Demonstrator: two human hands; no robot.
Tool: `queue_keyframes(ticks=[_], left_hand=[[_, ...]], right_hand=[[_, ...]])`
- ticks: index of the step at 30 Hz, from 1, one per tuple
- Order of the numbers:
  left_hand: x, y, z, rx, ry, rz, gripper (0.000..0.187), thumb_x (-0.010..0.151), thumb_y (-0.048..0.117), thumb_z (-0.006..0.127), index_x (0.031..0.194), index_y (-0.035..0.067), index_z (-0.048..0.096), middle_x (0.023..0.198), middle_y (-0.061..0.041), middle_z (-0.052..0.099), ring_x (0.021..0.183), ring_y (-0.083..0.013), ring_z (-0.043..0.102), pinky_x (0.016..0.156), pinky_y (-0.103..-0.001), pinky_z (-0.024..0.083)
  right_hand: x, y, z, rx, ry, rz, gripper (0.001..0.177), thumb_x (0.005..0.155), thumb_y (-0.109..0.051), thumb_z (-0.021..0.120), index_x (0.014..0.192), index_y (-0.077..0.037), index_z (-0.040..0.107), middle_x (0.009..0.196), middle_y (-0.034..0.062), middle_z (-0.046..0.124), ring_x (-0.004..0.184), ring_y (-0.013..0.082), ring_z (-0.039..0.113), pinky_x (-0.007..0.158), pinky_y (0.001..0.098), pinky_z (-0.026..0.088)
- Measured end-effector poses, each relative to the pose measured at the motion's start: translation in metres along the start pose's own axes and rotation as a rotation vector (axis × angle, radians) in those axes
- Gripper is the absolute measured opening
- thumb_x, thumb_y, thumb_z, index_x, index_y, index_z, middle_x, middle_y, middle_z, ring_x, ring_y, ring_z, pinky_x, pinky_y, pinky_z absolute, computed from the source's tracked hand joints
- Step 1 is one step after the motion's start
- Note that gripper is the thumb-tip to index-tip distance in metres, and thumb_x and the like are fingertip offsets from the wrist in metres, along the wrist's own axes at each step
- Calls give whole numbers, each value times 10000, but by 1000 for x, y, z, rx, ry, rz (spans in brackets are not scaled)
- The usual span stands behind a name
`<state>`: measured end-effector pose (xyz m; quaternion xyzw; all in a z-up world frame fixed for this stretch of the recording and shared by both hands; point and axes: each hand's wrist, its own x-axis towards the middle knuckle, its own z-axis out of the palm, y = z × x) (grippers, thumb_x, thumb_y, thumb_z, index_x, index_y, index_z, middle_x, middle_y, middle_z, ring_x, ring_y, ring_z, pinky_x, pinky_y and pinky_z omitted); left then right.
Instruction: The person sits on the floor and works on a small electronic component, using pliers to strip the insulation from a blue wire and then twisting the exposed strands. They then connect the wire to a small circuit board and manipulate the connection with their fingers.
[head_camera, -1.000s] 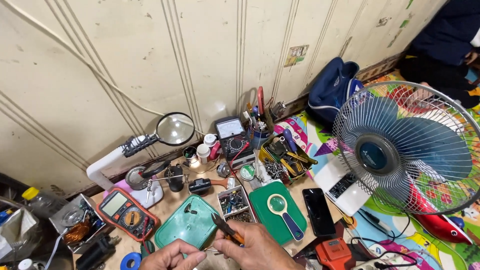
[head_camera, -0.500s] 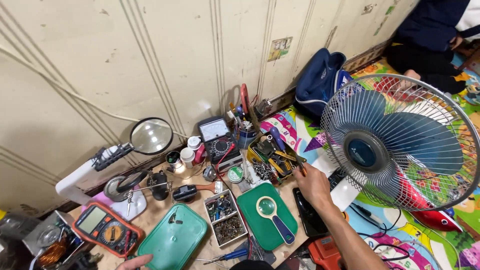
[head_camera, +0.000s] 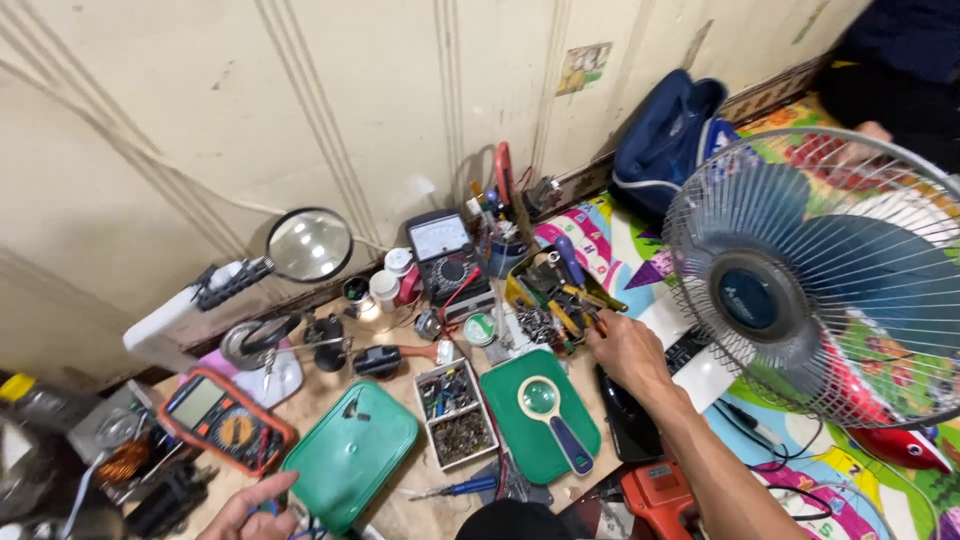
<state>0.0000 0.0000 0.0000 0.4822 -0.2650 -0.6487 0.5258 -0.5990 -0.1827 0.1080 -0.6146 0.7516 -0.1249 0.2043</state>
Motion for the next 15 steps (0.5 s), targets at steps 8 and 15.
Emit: queue_keyframes(ticks=[8, 15], left_hand=[[-55, 88, 107, 317, 312, -228, 573, 1003, -60, 746, 1567, 35, 759, 755, -206, 615, 591, -354, 574, 762, -512, 543], [-71, 107, 123, 277, 336, -271, 538, 1024, -29, 741, 1555, 46, 790, 715, -178, 616, 577, -334, 568, 572, -419, 391]], right_hand=[[-2, 9, 41, 76, -31, 49, 171, 1105, -223, 598, 1008, -109, 681, 629, 4, 590, 457, 163, 500, 439, 350, 432], [-18, 3, 41, 210, 38, 105, 242, 1118, -280, 569, 1078, -86, 707, 649, 42, 623, 506, 223, 562, 486, 410, 436]])
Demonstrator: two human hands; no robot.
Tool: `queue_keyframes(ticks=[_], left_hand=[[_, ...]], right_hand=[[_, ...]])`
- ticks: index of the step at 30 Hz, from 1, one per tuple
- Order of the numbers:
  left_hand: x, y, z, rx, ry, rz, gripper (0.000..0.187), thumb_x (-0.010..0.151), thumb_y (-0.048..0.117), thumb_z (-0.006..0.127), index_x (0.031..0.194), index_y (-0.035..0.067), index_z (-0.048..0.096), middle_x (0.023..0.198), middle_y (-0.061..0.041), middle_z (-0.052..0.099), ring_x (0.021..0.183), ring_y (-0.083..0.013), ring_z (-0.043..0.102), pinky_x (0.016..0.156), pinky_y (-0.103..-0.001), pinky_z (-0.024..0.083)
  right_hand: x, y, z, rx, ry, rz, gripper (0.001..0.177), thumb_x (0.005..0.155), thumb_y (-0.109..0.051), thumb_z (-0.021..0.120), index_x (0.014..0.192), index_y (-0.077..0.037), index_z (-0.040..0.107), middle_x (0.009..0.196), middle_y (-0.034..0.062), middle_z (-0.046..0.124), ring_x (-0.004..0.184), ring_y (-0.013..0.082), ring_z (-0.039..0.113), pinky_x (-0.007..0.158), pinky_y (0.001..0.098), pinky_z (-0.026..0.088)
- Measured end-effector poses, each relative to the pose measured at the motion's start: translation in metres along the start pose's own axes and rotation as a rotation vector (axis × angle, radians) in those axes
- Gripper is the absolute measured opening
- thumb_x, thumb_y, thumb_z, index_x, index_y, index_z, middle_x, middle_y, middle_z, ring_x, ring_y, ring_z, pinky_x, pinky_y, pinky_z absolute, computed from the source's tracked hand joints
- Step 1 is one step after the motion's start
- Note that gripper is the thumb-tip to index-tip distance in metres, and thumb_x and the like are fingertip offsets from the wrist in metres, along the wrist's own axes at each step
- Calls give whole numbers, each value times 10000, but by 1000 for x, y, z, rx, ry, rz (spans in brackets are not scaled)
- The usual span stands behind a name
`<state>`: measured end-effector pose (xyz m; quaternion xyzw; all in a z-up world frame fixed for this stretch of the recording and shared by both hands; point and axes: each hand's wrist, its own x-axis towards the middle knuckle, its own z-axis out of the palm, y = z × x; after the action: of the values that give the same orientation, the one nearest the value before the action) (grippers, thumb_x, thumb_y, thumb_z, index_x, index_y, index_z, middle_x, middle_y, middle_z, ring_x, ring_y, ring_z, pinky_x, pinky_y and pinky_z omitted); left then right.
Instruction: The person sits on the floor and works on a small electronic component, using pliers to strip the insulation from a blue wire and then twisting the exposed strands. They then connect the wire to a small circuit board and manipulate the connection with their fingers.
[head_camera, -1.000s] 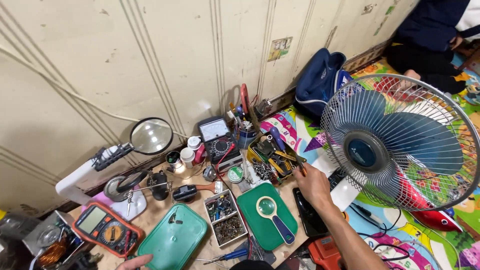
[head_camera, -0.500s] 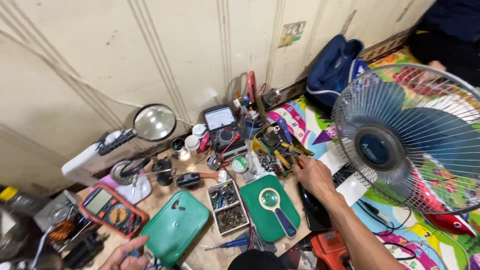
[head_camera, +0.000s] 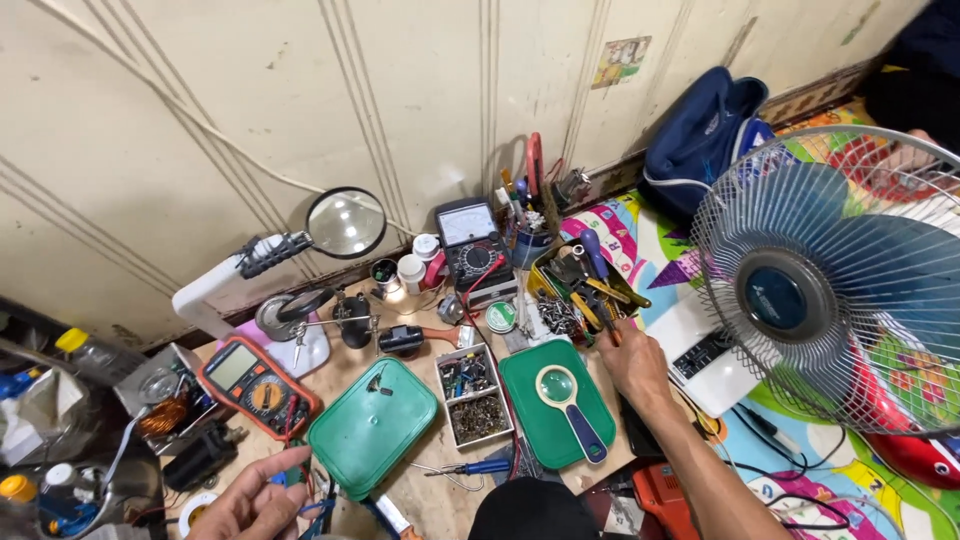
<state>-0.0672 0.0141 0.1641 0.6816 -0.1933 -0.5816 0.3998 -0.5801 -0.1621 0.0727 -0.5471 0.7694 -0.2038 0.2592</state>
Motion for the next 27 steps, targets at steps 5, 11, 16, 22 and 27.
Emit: queue_keyframes(ticks=[5, 11, 16, 22, 27], left_hand=[[-42, 41, 24, 133, 19, -28, 485, 1074, 84, 701, 1550, 84, 793, 777, -285, 645, 689, -387, 571, 771, -493, 515], [-61, 44, 36, 93, -22, -64, 511, 1080, 46, 669, 1589, 46, 717, 1009, -343, 838, 922, -362, 704, 872, -450, 563], [-87, 49, 34, 410, -81, 9, 582, 1063, 220, 693, 1641, 275, 652, 848, -134, 903, 993, -201, 876, 1059, -337, 610], [-113, 60, 42, 546, -196, 93, 853, 1064, 273, 660, 1809, 428, 276, 957, -104, 856, 833, -214, 755, 899, -350, 580], [-119, 55, 45, 504, -307, 345, 893, 1036, 349, 630, 1822, 382, 206, 983, -41, 836, 773, -194, 651, 824, -353, 573]], right_hand=[[-55, -76, -30, 119, 33, 18, 240, 1118, -307, 619, 1119, -102, 744, 767, 93, 711, 573, 220, 565, 517, 404, 420], [-47, -108, 60, 344, -282, -51, 280, 1128, -286, 661, 925, -93, 648, 726, 82, 670, 606, 187, 564, 561, 360, 403], [-48, -123, 87, 86, -254, -128, 354, 1074, -391, 670, 879, -118, 786, 774, 50, 779, 709, 244, 687, 661, 438, 470], [-123, -186, -27, 335, -259, 0, 348, 1131, -331, 638, 1354, -99, 771, 779, 32, 699, 616, 136, 589, 513, 256, 472], [-201, -251, -75, 586, -341, -97, 212, 1039, -280, 749, 1090, -106, 860, 850, 86, 809, 759, 184, 719, 737, 332, 528]])
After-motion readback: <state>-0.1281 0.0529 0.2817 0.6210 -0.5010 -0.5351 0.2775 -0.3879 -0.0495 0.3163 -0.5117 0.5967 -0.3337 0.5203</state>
